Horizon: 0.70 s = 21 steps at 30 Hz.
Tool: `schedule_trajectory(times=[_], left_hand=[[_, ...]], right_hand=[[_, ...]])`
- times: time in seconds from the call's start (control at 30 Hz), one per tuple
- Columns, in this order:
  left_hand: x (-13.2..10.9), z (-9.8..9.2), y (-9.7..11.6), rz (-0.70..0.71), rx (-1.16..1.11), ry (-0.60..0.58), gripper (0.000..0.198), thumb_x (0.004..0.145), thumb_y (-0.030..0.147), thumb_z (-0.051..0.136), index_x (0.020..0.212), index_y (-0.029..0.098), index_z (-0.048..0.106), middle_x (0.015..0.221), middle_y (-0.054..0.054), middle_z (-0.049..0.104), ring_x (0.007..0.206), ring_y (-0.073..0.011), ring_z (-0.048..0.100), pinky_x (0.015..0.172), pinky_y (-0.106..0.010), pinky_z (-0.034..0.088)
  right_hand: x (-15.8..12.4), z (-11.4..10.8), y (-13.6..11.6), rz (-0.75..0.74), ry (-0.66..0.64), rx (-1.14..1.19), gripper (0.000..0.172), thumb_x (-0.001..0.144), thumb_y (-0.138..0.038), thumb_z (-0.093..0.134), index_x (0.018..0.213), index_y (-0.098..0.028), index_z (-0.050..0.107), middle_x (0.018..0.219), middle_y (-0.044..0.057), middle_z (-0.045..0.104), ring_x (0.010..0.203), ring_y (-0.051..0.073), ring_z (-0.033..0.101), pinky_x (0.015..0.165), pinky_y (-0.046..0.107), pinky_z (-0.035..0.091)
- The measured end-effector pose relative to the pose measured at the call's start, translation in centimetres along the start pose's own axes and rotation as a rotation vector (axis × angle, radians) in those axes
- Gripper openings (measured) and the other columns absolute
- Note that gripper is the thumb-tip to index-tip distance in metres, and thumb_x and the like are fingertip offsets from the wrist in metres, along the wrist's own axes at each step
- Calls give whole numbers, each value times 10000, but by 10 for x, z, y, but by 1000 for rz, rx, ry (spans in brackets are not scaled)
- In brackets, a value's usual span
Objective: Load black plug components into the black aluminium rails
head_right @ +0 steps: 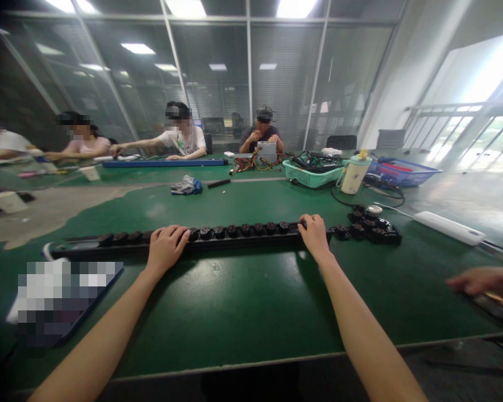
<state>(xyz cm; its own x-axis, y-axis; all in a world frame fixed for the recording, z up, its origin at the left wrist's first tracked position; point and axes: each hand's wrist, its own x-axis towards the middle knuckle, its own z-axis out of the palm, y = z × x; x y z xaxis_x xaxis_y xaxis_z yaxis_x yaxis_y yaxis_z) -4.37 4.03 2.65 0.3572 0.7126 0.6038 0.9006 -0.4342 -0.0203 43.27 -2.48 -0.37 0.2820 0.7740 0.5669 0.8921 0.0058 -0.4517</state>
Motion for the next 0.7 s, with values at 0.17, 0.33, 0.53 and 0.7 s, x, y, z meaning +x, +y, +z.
schedule_trajectory(times=[0.17, 0.33, 0.53, 0.7], left_hand=[[0, 1, -1, 7, 6, 7, 452, 1060, 469, 341, 1136, 226, 714, 1164, -94, 727, 1104, -278, 629, 1051, -472, 354], [0, 2, -2, 8, 6, 11, 445, 1058, 466, 346, 1139, 229, 714, 1160, -92, 727, 1096, -278, 627, 1048, -473, 353], [0, 2, -1, 3, 17, 6, 442, 1058, 463, 344, 1138, 232, 712, 1166, -92, 724, 1094, -283, 623, 1039, -471, 356], [0, 2, -1, 9, 9, 6, 444, 1057, 466, 338, 1137, 237, 710, 1159, -94, 721, 1094, -277, 621, 1045, -469, 352]], right_hand=[[-1, -3, 0, 49, -2, -22, 204, 869, -309, 589, 991, -221, 726, 901, 82, 536, 961, 280, 531, 902, 413, 427], [-2, -6, 0, 81, -26, -90, 223, 878, -342, 612, 1034, -232, 727, 890, 79, 541, 950, 281, 531, 885, 401, 421], [-1, -5, 2, 89, -18, -159, 253, 885, -366, 611, 1058, -220, 725, 910, 95, 553, 960, 291, 522, 864, 396, 414], [-3, -5, 1, 61, -11, -185, 274, 913, -366, 571, 1070, -232, 751, 912, 100, 531, 969, 296, 500, 865, 404, 406]])
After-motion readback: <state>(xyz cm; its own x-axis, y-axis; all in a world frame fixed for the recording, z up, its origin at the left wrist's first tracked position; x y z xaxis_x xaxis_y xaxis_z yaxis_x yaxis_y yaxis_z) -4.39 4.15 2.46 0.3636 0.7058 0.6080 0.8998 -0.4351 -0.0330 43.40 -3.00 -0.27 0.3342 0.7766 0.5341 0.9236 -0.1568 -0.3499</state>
